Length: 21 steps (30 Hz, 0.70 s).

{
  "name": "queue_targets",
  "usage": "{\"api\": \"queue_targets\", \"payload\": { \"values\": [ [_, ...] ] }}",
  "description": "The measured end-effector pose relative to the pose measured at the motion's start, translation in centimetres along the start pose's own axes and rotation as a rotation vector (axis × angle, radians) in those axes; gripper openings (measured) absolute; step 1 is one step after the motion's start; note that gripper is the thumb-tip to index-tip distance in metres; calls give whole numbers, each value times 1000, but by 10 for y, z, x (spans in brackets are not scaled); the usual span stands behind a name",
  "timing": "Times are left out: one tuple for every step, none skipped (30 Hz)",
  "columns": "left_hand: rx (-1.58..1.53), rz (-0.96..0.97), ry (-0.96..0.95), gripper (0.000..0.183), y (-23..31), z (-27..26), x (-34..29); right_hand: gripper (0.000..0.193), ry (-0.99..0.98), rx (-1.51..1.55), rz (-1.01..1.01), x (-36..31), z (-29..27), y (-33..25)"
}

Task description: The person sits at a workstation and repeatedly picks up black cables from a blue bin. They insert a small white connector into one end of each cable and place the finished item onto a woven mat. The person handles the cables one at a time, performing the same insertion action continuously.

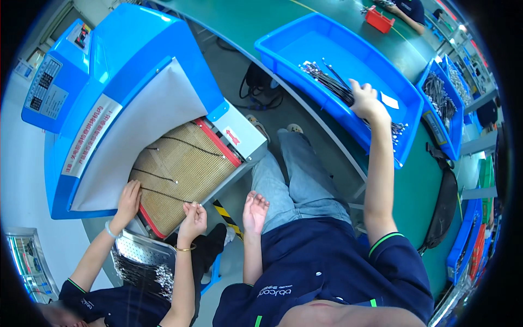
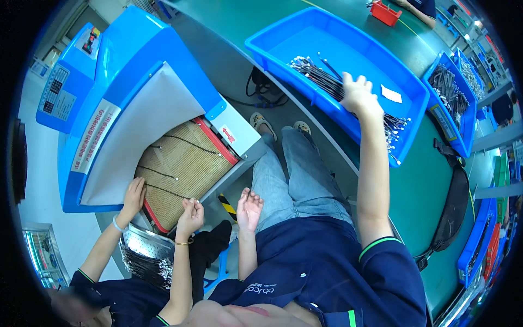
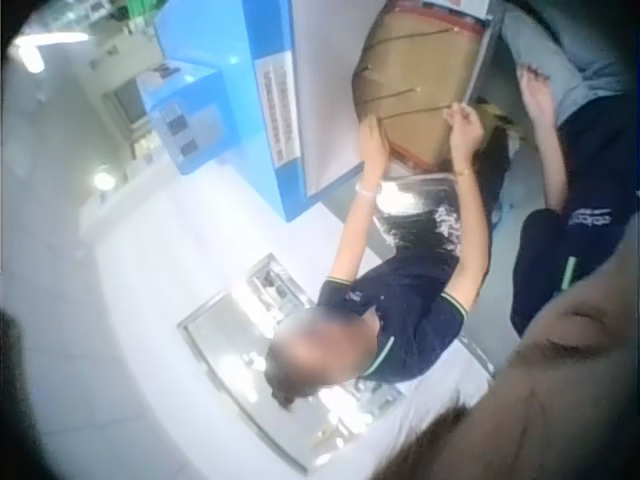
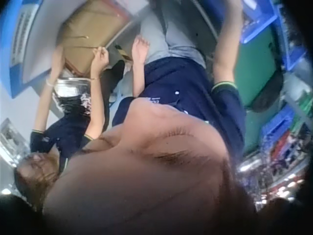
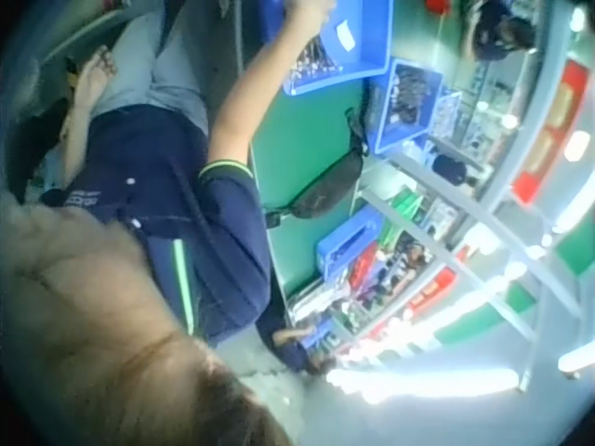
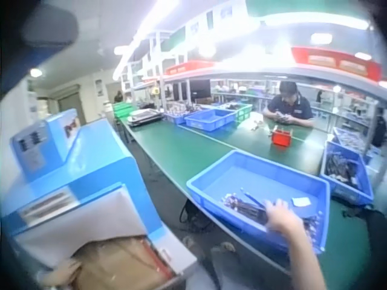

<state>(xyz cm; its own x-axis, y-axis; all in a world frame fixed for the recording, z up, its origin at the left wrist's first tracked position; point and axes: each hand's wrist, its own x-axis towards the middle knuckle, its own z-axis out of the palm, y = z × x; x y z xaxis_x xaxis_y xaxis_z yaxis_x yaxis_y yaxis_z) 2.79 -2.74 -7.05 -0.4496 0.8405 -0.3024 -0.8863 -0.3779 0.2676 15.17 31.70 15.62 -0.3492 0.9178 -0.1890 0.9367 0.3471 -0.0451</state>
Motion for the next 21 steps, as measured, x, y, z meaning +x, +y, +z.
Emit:
{"api": "queue_targets", "payload": {
  "values": [
    [-17, -10, 1, 20, -3, -3, 0, 77, -57, -73, -5, 7, 2, -4],
    [-34, -20, 2, 20, -5, -6, 1, 75, -120, -92, -22, 17, 3, -8],
    [-36, -50, -9, 20, -7, -8, 4, 77, -145, -131, -20, 29, 4, -4],
    [-31, -67, -14, 20, -12, -10, 4, 81, -168, -185, -29, 37, 10, -3],
    [-21, -89, -21, 20, -14, -7, 6, 82, -254, -180, -40, 35, -1, -2],
    [-11, -110, -28, 20, -16, -4, 8, 83, -339, -174, -52, 31, -14, -2],
    [9, -124, -38, 20, -18, -2, 10, 85, -425, -168, -65, 29, -24, 0],
    [29, -139, -48, 20, -20, 1, 12, 85, -400, -182, -75, 31, -26, 6],
    [44, -136, -57, 20, -22, 2, 11, 87, -370, -203, -101, 34, -24, 9],
    [36, -125, -70, 20, -22, 2, 9, 88, -354, -223, -135, 36, -19, 8],
    [28, -114, -83, 20, -22, 1, 8, 81, -317, -150, -171, 30, -23, 5],
    [19, -103, -97, 20, -22, 0, 7, 81, -309, -128, -198, 37, -16, 5],
    [18, -108, -87, 20, -24, 1, 7, 81, -304, -103, -202, 49, -6, 17],
    [15, -110, -76, 20, -25, 1, 6, 81, -297, -80, -209, 54, -4, 23],
    [13, -112, -65, 20, -26, 1, 5, 78, -284, -52, -227, 58, -3, 30],
    [14, -112, -63, 20, -25, -1, 4, 75, -253, -35, -280, 54, -7, 28],
    [15, -114, -61, 20, -25, -2, 3, 73, -221, -17, -330, 49, -14, 28],
    [12, -134, -60, 20, -29, -3, 3, 70, -193, -3, -362, 42, -21, 35],
    [12, -157, -59, 20, -32, -5, 7, 63, -115, 47, -342, 42, -23, 46],
    [15, -121, -36, 20, -29, -9, 3, 59, -138, 78, -349, 40, -28, 30],
    [19, -129, -24, 20, -27, -10, 4, 53, -114, 111, -358, 38, -34, 27]
  ]
}}
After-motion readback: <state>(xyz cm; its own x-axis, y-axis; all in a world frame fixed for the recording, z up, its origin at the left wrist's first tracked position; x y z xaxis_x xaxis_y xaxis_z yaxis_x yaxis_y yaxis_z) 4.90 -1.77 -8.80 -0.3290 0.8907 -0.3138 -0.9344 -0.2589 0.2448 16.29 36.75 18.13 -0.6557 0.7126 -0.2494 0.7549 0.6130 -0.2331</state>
